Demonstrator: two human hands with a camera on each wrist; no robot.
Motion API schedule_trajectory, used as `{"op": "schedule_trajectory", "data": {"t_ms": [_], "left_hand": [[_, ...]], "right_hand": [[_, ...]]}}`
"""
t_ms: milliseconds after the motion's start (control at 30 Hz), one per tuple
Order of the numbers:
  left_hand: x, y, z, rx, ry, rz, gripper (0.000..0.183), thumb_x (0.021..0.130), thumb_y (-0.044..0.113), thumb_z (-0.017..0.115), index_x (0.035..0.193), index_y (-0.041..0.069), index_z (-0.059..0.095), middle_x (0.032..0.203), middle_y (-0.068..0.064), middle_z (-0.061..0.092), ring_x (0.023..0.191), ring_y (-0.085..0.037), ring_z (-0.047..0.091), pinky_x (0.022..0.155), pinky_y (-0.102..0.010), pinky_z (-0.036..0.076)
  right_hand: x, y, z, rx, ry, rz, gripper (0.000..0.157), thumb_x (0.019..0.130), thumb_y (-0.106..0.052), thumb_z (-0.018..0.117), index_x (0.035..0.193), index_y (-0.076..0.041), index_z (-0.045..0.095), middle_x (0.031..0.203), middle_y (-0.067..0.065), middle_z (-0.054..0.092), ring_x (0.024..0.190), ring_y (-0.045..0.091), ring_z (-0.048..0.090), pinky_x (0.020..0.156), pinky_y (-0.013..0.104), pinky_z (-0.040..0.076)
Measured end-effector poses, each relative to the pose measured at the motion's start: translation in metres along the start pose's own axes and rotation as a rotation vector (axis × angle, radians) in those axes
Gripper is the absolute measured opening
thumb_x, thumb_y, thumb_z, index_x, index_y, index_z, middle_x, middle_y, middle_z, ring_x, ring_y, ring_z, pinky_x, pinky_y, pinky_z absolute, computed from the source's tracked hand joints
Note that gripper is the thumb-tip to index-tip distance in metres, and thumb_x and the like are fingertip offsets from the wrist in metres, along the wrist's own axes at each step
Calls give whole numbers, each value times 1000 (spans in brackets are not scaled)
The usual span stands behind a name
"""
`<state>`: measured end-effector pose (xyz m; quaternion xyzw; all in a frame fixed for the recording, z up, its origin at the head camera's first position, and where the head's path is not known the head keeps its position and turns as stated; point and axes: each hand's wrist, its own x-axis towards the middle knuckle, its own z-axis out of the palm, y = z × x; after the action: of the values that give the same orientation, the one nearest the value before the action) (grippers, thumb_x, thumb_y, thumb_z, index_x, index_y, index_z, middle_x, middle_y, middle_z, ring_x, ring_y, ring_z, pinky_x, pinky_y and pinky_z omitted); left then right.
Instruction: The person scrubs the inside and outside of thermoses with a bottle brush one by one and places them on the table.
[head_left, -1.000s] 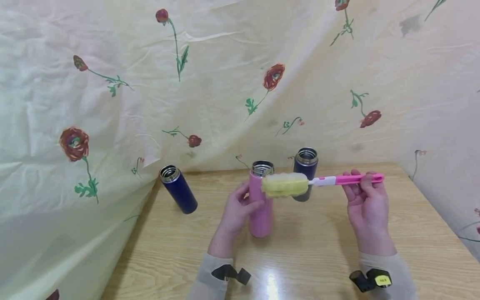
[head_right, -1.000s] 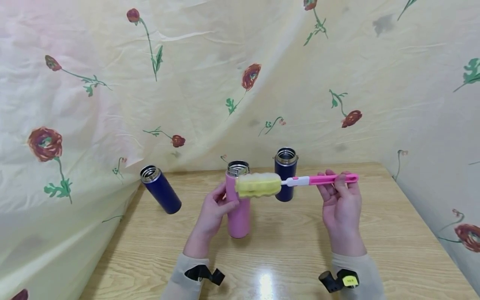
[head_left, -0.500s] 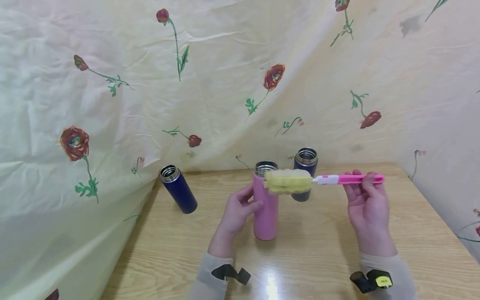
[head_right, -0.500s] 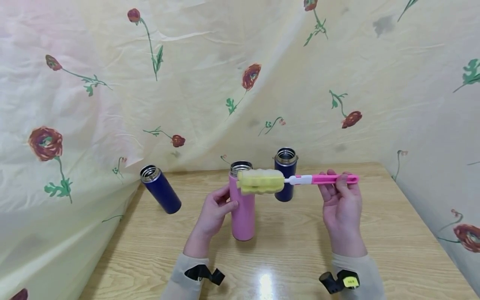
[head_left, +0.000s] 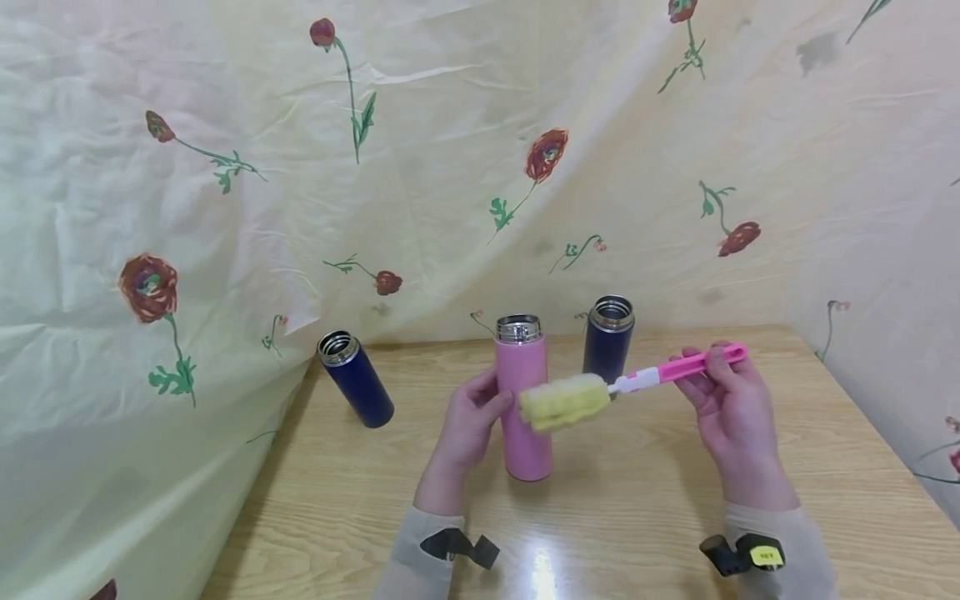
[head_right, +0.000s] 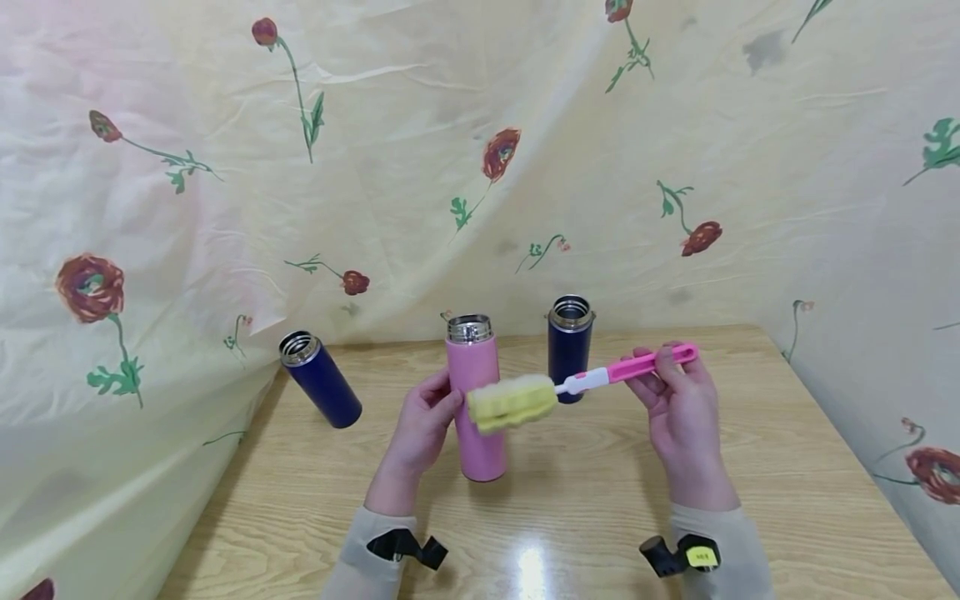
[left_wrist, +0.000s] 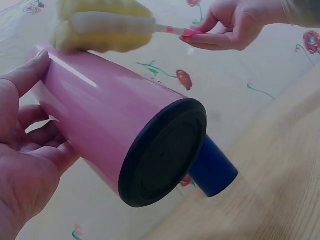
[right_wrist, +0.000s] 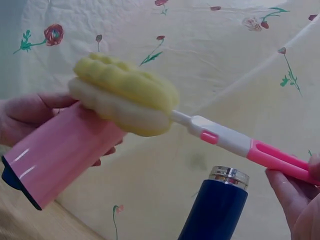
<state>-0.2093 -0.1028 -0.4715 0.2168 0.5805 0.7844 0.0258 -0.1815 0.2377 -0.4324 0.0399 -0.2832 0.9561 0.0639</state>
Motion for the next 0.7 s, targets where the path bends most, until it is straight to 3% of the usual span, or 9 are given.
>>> {"op": "schedule_trajectory", "data": {"t_ms": [233,433,533,700], "left_hand": [[1,0,-1,-45,11,7,76,97,34,82,154,-4,50,148,-17,62,132,-26,60,113,-40,50],[2,1,0,-71,41,11,66,101,21,76,155,-5,49,146,-16,63,130,-25,61,112,-39,52],[2,2,0,-88,58,22,63,103,17,72,155,-6,47,143,-12,64,127,-22,62,110,-37,53],[2,2,1,-103,63,27,61,103,16,71,155,-5,47,141,-9,66,126,-22,62,110,-37,53]], "right_hand": [[3,1,-4,-273,-57,52,6,111,-8,56,116,-5,55,105,14,77,100,26,79,88,37,62],[3,4,-7,-451,-154,51,5,111,-4,54,117,-5,53,105,12,80,96,24,80,84,35,63],[3,5,-7,-499,-179,52,5,112,-5,53,117,-6,53,105,10,80,96,22,80,84,34,63],[3,5,-7,-470,-178,45,4,112,-5,52,116,-6,52,104,11,80,94,24,80,83,34,63]]}}
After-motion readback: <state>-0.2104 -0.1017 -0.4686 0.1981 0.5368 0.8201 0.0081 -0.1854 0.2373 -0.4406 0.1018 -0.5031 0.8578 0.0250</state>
